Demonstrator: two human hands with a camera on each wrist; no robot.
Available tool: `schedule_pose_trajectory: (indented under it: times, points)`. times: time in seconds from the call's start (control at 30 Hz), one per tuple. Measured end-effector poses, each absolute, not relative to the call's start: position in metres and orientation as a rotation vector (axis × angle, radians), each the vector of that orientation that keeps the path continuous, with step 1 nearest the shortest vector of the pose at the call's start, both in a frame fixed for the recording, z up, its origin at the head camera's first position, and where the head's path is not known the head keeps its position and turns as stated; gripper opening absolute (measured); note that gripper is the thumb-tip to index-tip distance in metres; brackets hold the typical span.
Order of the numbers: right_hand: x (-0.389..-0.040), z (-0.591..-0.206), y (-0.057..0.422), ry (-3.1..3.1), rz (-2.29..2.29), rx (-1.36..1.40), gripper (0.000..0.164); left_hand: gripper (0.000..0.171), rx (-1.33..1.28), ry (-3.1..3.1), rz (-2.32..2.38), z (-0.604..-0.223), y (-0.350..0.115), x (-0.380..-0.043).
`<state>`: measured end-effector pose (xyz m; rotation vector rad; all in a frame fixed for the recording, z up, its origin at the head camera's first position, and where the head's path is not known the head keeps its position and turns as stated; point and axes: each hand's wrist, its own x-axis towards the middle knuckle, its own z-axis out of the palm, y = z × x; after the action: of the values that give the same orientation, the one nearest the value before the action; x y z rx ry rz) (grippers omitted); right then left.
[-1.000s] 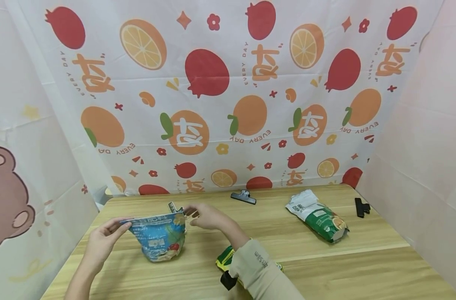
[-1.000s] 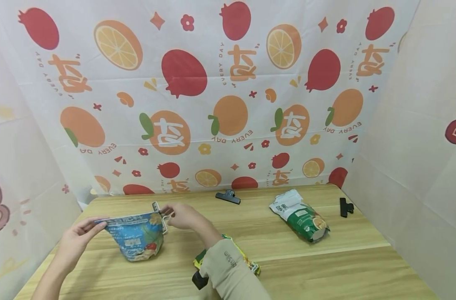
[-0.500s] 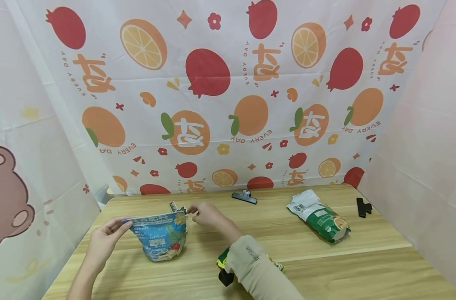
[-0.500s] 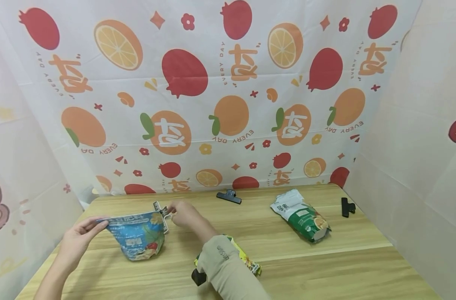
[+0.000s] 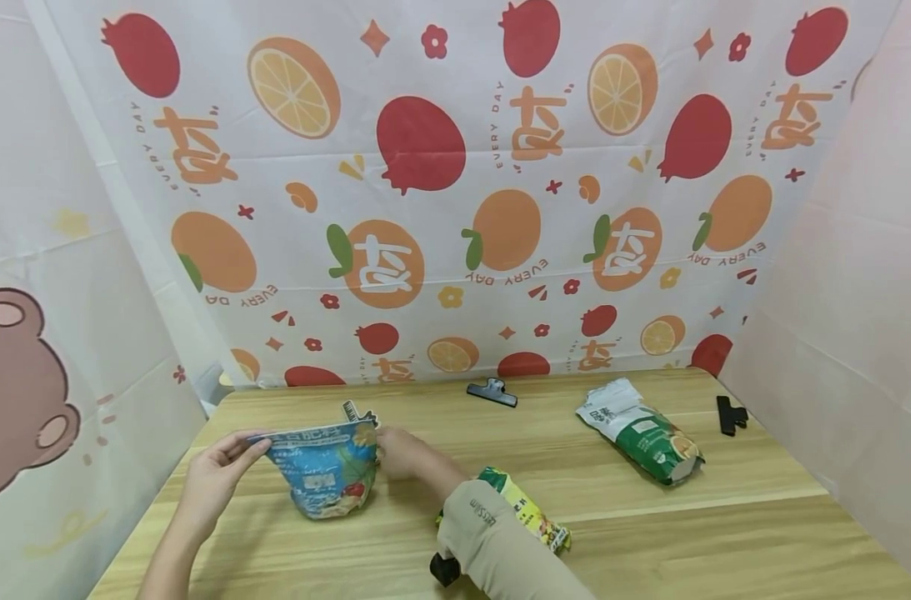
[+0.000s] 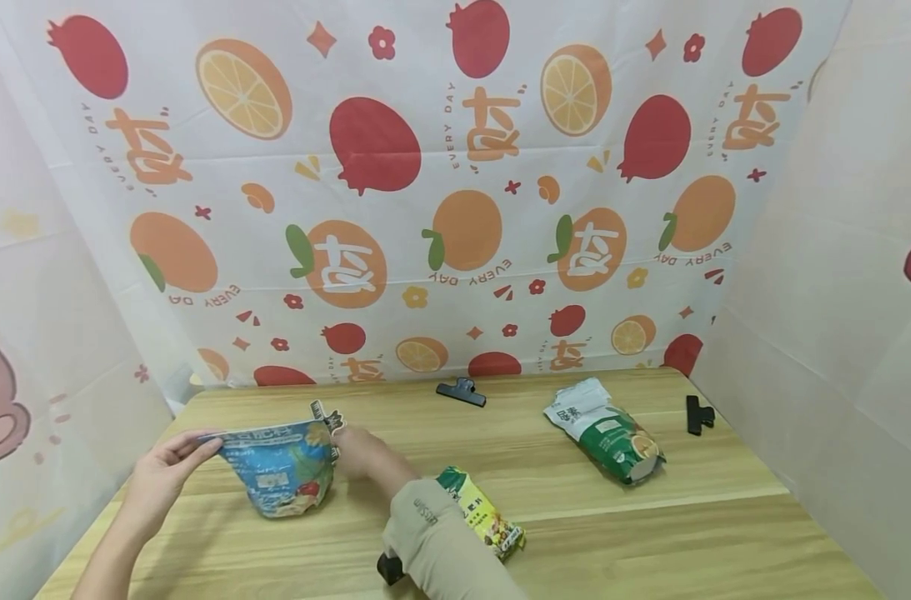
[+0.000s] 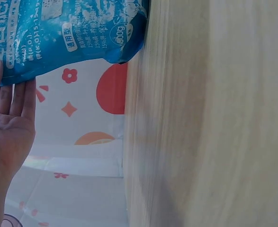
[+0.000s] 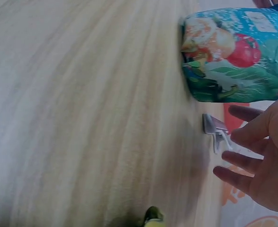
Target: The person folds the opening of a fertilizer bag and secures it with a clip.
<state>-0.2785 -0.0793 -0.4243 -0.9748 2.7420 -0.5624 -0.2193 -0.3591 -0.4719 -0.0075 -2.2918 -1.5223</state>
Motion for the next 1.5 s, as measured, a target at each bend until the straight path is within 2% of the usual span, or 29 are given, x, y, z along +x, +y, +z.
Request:
schedule_pose_trajectory:
  times: [0.27,0.47,0.6,0.8,0.97,1.17,1.23,1.37,1.5]
  points:
    - [-0.276,-0.432,-0.079,2.767,-0.325,-1.04,0.022,0.04,0.021,-2.272,-1.5,-0.488,-0.366,-0.228]
    - [-0.274,-0.433,-0.078,2.784,-0.282,-1.024,0.024,0.042,0.014,-2.283,-1.517,-0.486,-0.365,-0.227]
    - [-0.273,-0.43,-0.074,2.771,-0.239,-0.967,0.031,0.042,0.023,-2.284,-1.527,-0.486,-0.364,-0.227]
    - [-0.27,-0.416,-0.068,2.689,-0.15,-0.784,0.018,0.045,0.055,-2.296,-1.541,-0.486,-0.365,-0.227]
    - [-0.266,-0.405,-0.065,2.701,-0.07,-0.615,0.016,0.047,0.058,-2.295,-1.544,-0.483,-0.364,-0.223]
    - [-0.269,-0.397,-0.067,2.84,-0.081,-0.591,0.013,0.045,0.037,-2.29,-1.52,-0.484,-0.365,-0.224]
    - [-0.273,-0.399,-0.069,2.896,-0.158,-0.616,0.018,0.045,0.033,-2.284,-1.519,-0.484,-0.365,-0.225]
    - [-0.281,-0.412,-0.076,2.927,-0.268,-0.69,0.048,0.044,0.041,-2.287,-1.524,-0.481,-0.364,-0.224]
    - [-0.288,-0.427,-0.08,2.911,-0.316,-0.696,0.054,0.044,0.05,-2.313,-1.556,-0.477,-0.364,-0.223]
